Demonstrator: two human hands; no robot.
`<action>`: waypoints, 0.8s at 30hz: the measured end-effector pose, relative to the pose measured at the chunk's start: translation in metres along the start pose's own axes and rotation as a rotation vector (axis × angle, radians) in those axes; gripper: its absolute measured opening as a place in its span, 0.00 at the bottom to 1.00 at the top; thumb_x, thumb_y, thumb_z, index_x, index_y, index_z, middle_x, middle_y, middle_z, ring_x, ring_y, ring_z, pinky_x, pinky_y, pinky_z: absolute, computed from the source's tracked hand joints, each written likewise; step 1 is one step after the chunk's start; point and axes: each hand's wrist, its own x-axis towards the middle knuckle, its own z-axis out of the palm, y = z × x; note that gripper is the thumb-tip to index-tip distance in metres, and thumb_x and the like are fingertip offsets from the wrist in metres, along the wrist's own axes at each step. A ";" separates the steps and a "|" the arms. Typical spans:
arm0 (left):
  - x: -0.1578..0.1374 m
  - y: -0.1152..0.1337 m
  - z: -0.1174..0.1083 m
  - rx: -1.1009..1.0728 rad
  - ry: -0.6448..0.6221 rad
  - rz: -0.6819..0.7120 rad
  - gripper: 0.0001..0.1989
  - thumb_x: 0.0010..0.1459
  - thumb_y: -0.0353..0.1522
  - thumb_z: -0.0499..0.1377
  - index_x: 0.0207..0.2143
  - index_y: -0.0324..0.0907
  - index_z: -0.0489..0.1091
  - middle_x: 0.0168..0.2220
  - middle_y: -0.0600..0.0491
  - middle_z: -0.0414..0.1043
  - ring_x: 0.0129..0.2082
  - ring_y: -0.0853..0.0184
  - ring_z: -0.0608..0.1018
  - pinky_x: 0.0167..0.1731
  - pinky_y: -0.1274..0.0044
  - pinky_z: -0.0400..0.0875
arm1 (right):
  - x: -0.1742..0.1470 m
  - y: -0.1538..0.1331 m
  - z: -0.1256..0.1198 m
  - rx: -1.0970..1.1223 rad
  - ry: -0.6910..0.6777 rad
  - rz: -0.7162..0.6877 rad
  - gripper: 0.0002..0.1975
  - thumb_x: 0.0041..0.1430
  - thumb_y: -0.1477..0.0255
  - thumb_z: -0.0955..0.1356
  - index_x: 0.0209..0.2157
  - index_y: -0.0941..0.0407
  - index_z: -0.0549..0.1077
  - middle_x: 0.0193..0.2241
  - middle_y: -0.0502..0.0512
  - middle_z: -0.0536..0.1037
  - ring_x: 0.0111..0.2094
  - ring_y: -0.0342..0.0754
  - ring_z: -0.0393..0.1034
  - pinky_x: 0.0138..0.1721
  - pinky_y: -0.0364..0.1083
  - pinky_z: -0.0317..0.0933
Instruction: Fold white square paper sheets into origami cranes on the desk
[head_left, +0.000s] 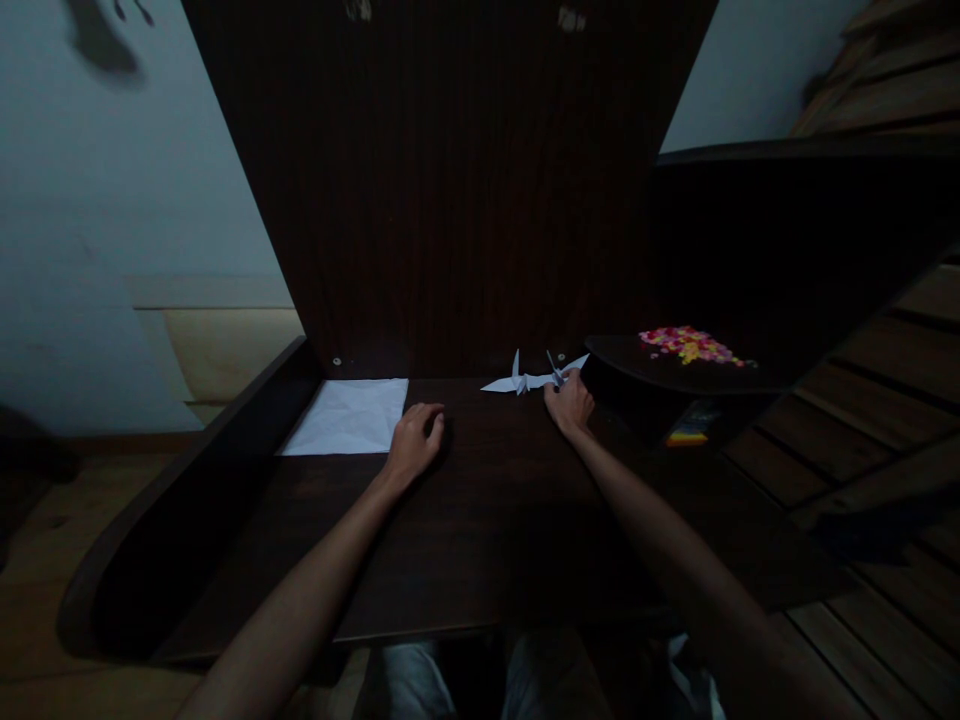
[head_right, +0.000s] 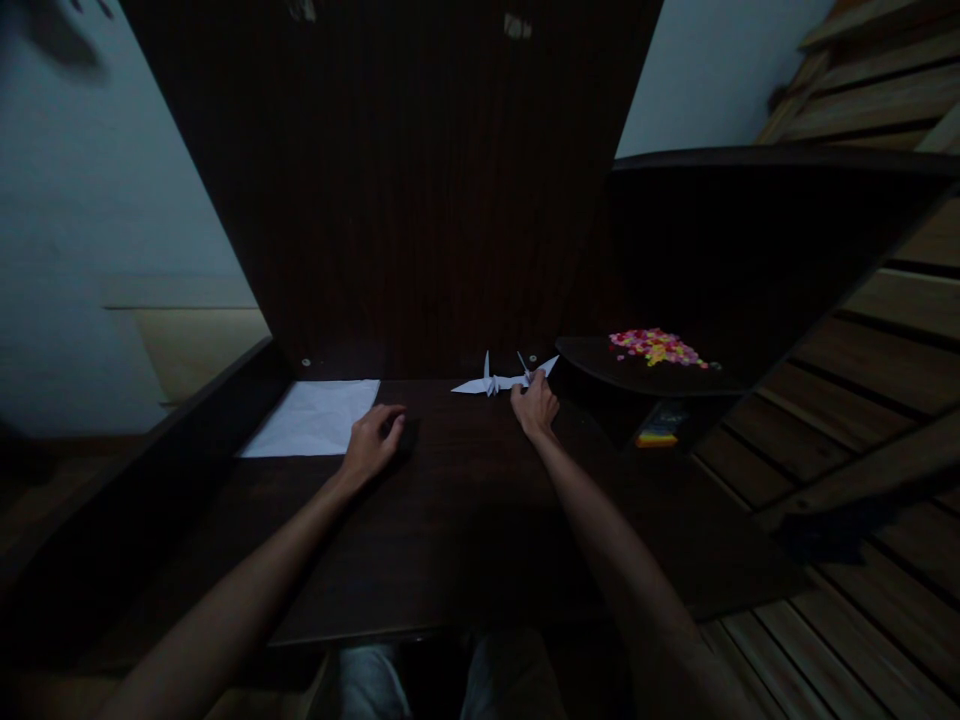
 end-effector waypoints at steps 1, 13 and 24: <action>0.000 0.000 0.000 0.000 0.000 0.003 0.10 0.60 0.32 0.52 0.41 0.41 0.70 0.37 0.48 0.74 0.40 0.62 0.75 0.43 0.69 0.70 | 0.004 0.003 -0.001 -0.006 0.005 0.004 0.17 0.58 0.67 0.62 0.48 0.58 0.64 0.41 0.62 0.74 0.38 0.55 0.71 0.36 0.48 0.58; -0.001 0.000 -0.002 0.037 -0.023 0.015 0.09 0.60 0.31 0.52 0.39 0.41 0.70 0.37 0.48 0.73 0.40 0.62 0.75 0.42 0.70 0.70 | 0.033 0.019 -0.008 -0.223 -0.110 -0.098 0.15 0.62 0.67 0.60 0.44 0.59 0.72 0.43 0.67 0.75 0.41 0.57 0.72 0.37 0.48 0.60; -0.002 0.000 0.001 0.082 -0.037 0.080 0.08 0.59 0.29 0.52 0.39 0.40 0.70 0.36 0.49 0.74 0.39 0.63 0.75 0.42 0.70 0.71 | 0.033 0.026 -0.017 -0.249 -0.062 -0.072 0.16 0.63 0.69 0.58 0.45 0.60 0.71 0.41 0.68 0.76 0.40 0.58 0.73 0.36 0.48 0.61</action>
